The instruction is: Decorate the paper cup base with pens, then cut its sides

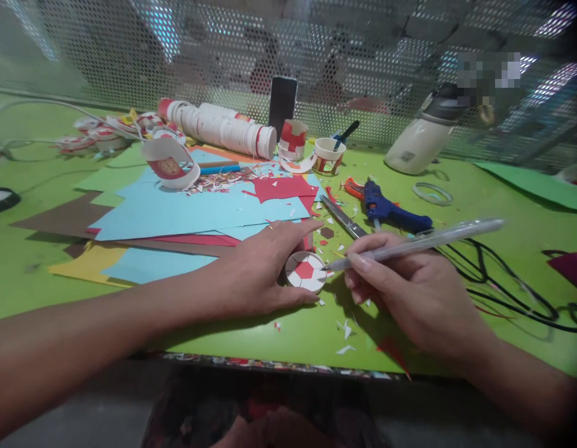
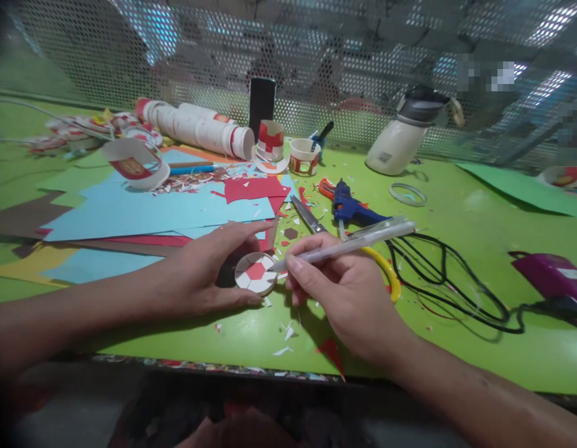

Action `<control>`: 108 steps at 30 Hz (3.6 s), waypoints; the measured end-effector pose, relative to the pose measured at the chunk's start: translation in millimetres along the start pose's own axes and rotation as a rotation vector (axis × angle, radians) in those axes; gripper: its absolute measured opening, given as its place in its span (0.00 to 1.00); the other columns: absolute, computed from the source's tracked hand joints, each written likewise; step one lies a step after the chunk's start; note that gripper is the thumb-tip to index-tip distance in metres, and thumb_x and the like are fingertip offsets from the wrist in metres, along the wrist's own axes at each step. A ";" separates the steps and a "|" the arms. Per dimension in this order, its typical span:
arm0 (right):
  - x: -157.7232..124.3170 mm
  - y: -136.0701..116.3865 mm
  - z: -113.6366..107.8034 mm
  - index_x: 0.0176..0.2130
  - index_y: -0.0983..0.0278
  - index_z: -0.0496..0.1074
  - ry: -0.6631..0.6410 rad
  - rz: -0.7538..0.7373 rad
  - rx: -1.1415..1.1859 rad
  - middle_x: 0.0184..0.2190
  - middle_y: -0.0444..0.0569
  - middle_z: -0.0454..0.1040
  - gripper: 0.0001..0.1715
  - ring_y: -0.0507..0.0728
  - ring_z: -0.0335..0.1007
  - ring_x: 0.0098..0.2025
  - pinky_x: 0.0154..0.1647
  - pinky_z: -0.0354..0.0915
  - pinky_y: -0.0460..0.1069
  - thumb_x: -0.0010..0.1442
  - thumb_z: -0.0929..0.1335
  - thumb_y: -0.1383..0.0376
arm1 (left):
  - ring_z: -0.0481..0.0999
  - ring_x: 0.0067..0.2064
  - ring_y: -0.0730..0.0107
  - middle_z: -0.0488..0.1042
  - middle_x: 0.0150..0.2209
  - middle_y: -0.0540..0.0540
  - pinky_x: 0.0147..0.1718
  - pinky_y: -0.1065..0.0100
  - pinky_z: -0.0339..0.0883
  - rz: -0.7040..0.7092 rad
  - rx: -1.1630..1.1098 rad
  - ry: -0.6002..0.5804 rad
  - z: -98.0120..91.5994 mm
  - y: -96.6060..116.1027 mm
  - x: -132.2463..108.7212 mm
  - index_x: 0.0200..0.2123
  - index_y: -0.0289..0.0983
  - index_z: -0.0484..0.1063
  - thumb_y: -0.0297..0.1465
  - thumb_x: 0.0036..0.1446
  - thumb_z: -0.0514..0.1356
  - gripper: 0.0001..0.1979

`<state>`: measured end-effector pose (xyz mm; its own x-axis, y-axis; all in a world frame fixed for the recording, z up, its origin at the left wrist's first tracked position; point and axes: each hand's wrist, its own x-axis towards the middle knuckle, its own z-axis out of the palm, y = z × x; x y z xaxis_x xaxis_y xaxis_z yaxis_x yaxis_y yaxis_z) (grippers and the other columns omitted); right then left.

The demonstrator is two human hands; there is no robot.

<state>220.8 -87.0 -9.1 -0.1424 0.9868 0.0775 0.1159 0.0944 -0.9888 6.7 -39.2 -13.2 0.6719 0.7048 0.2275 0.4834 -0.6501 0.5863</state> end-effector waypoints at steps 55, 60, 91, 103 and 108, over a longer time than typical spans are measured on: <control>3.1 -17.8 11.9 0.30 0.58 0.73 -0.045 -0.122 -0.466 0.20 0.42 0.76 0.07 0.51 0.73 0.20 0.19 0.70 0.42 0.60 0.67 0.65 | 0.71 0.50 0.60 0.70 0.53 0.44 0.50 0.58 0.67 0.018 -0.078 -0.071 -5.0 -3.7 0.3 0.62 0.45 0.56 0.33 0.52 0.63 0.35; 2.6 -16.2 10.6 0.31 0.58 0.73 -0.040 -0.116 -0.473 0.21 0.42 0.77 0.06 0.51 0.73 0.21 0.19 0.70 0.42 0.61 0.67 0.64 | 0.70 0.51 0.60 0.70 0.52 0.44 0.51 0.59 0.66 0.022 -0.086 -0.060 -4.3 -4.3 -0.3 0.62 0.44 0.55 0.33 0.53 0.63 0.35; 0.2 -15.6 10.3 0.30 0.60 0.73 -0.023 -0.134 -0.505 0.21 0.40 0.77 0.08 0.48 0.73 0.22 0.22 0.70 0.38 0.61 0.66 0.65 | 0.70 0.52 0.59 0.70 0.53 0.43 0.51 0.58 0.66 0.010 -0.097 -0.056 -3.2 -5.4 -0.3 0.63 0.43 0.55 0.33 0.52 0.64 0.36; 1.1 -15.2 11.1 0.31 0.61 0.73 -0.025 -0.120 -0.489 0.21 0.39 0.77 0.08 0.47 0.73 0.22 0.23 0.69 0.37 0.62 0.66 0.65 | 0.70 0.53 0.58 0.69 0.54 0.43 0.52 0.57 0.67 0.010 -0.081 -0.066 -3.5 -6.1 -0.1 0.62 0.43 0.56 0.34 0.51 0.65 0.36; 1.6 -16.5 12.7 0.29 0.61 0.73 -0.014 -0.115 -0.468 0.19 0.38 0.76 0.09 0.45 0.72 0.21 0.22 0.69 0.36 0.61 0.67 0.67 | 0.71 0.53 0.59 0.69 0.54 0.43 0.52 0.57 0.66 0.014 -0.068 -0.062 -3.1 -6.0 -0.2 0.63 0.43 0.56 0.34 0.52 0.64 0.36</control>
<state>206.2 -88.6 5.8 -0.1931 0.9650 0.1775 0.5279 0.2547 -0.8102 1.9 -34.6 -14.3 0.7131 0.6751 0.1888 0.4355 -0.6377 0.6354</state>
